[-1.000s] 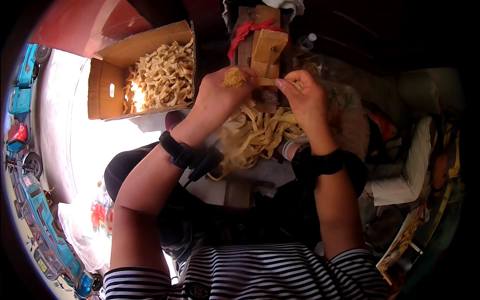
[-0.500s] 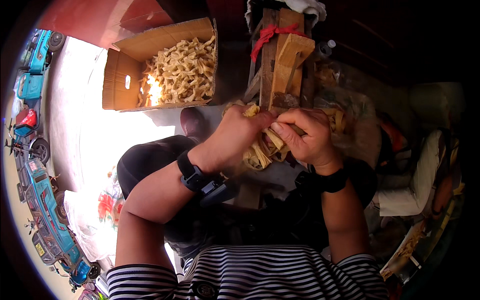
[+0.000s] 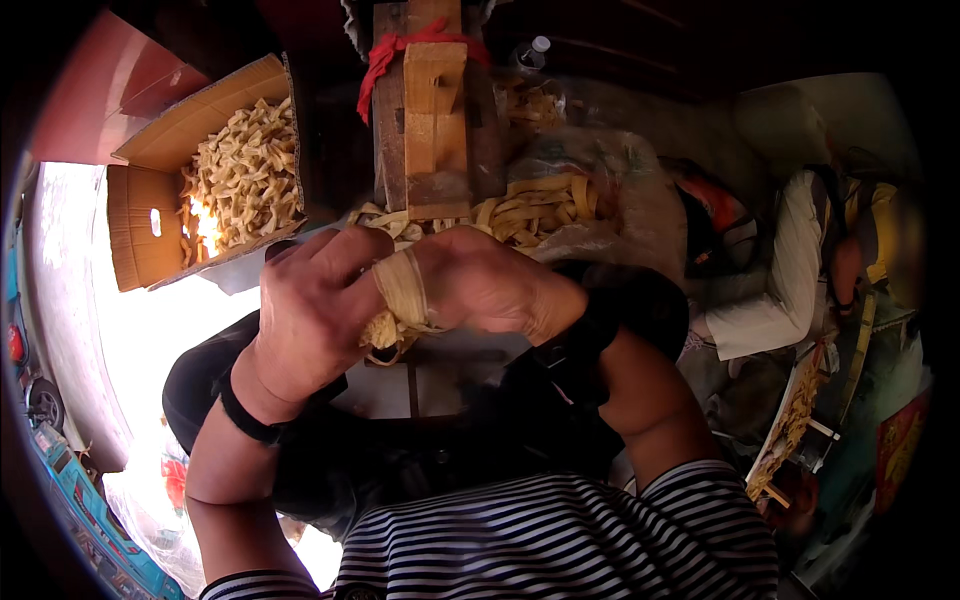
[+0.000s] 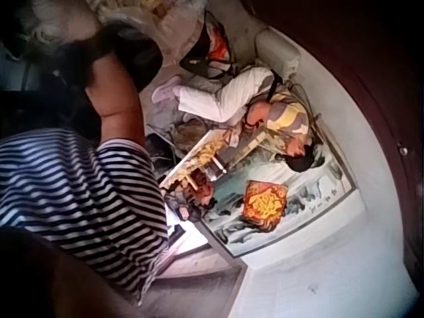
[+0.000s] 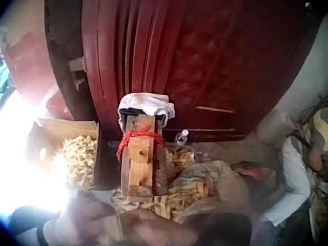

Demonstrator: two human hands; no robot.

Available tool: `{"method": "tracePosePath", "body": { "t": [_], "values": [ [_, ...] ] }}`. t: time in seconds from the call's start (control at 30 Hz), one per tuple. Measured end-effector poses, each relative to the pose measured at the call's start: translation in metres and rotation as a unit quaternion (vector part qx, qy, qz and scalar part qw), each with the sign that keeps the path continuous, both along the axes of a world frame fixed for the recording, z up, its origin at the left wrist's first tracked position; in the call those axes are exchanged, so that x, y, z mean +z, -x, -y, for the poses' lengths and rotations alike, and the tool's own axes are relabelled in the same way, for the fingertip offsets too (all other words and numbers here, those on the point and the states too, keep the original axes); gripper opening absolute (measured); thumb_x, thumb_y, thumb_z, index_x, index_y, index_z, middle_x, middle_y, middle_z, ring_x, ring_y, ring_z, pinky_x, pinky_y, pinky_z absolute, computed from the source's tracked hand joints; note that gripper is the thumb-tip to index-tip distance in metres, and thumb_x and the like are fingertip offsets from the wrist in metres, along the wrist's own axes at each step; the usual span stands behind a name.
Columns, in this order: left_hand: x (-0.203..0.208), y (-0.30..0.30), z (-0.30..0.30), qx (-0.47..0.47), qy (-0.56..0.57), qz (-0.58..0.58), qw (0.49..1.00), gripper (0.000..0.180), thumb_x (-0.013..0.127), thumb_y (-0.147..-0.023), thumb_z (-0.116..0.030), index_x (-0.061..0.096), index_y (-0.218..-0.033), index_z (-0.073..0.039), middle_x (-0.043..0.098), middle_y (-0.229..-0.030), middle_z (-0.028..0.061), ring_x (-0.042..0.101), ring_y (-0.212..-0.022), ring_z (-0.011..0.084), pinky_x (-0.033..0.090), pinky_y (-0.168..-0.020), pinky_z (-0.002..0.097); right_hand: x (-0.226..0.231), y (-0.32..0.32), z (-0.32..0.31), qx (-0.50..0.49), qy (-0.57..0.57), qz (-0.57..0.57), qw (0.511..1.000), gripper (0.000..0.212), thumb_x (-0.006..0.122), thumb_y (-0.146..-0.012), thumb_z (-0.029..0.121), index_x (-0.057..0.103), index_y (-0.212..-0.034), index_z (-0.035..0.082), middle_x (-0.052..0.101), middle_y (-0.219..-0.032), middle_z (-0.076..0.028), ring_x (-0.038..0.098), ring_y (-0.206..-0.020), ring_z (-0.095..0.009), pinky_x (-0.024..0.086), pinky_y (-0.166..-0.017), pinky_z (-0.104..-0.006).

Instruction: The person peels and separates long, thin strips of agricultural material by hand, pulling them through a wooden jig and placing the processed pieces into a cardboard box.

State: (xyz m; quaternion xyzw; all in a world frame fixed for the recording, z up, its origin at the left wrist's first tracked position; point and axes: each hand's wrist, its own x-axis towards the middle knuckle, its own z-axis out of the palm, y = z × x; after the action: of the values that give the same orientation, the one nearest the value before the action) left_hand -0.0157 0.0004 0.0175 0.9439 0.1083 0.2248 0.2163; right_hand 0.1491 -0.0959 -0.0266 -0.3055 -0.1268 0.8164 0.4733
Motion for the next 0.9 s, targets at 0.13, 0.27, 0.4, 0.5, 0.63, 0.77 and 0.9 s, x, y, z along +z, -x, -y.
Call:
{"method": "tracePosePath", "body": {
  "t": [0.13,0.27,0.4,0.5,0.63,0.77,0.9],
  "values": [
    [-0.004,-0.003,0.007,0.055,-0.001,0.047,0.997,0.033,0.072,-0.058,-0.009,0.066,-0.090,-0.006,0.062,-0.096,0.0068,0.064,-0.075,0.0248,0.052,-0.059,0.0325,-0.007,0.009,0.001,-0.070,0.015,-0.027,0.997,0.010,0.058,-0.090,0.007,0.063,-0.097,0.003,0.060,-0.079,0.001,0.042,-0.058,-0.003,0.032,-0.051,-0.0159],
    [-0.003,0.004,0.003,0.114,0.146,0.016,0.982,0.029,0.070,-0.071,0.002,0.067,-0.100,0.000,0.063,-0.112,0.0149,0.066,-0.094,0.0279,0.053,-0.080,0.0318,0.011,0.010,-0.008,-0.177,-0.114,0.271,0.939,0.014,0.055,-0.094,0.013,0.062,-0.091,0.000,0.062,-0.077,-0.001,0.049,-0.059,-0.004,0.040,-0.052,-0.0174],
    [-0.005,0.005,-0.001,0.095,0.217,-0.110,0.965,0.026,0.068,-0.067,0.004,0.068,-0.092,-0.002,0.061,-0.118,0.0113,0.064,-0.096,0.0288,0.053,-0.079,0.0331,0.022,0.004,0.000,-0.094,-0.156,0.438,0.880,0.021,0.056,-0.094,0.017,0.061,-0.086,-0.002,0.061,-0.070,-0.004,0.055,-0.061,-0.010,0.044,-0.056,-0.0232],
    [-0.008,0.006,0.006,0.105,0.176,-0.170,0.964,0.027,0.068,-0.064,0.004,0.068,-0.090,-0.001,0.062,-0.117,0.0095,0.064,-0.094,0.0284,0.052,-0.077,0.0336,0.011,0.003,-0.001,0.006,-0.228,0.516,0.826,0.023,0.059,-0.092,0.021,0.060,-0.086,-0.002,0.059,-0.067,-0.010,0.055,-0.059,-0.018,0.044,-0.057,-0.0301],
    [-0.011,0.008,0.004,0.074,0.166,-0.107,0.978,0.019,0.066,-0.068,0.004,0.067,-0.087,0.001,0.062,-0.113,0.0107,0.064,-0.092,0.0272,0.052,-0.077,0.0323,0.008,-0.002,-0.010,0.047,-0.252,0.557,0.790,0.026,0.054,-0.093,0.023,0.059,-0.084,-0.002,0.058,-0.068,-0.011,0.052,-0.059,-0.018,0.042,-0.056,-0.0299],
    [-0.011,0.012,-0.008,0.015,0.274,0.052,0.960,0.008,0.061,-0.077,0.005,0.065,-0.084,0.004,0.062,-0.109,0.0128,0.063,-0.090,0.0234,0.051,-0.075,0.0298,0.011,-0.002,-0.007,0.026,-0.058,0.276,0.959,0.032,0.049,-0.095,0.028,0.059,-0.084,0.000,0.055,-0.071,-0.001,0.045,-0.057,-0.008,0.035,-0.052,-0.0213],
    [0.008,0.017,-0.011,0.097,0.441,0.149,0.880,0.011,0.059,-0.085,-0.004,0.065,-0.087,0.005,0.063,-0.107,0.0130,0.060,-0.082,0.0132,0.048,-0.070,0.0247,0.002,-0.010,0.004,0.026,-0.090,0.120,0.988,0.040,0.048,-0.096,0.037,0.059,-0.083,0.001,0.043,-0.063,0.006,0.029,-0.051,-0.002,0.022,-0.048,-0.0185]
  ]
}}
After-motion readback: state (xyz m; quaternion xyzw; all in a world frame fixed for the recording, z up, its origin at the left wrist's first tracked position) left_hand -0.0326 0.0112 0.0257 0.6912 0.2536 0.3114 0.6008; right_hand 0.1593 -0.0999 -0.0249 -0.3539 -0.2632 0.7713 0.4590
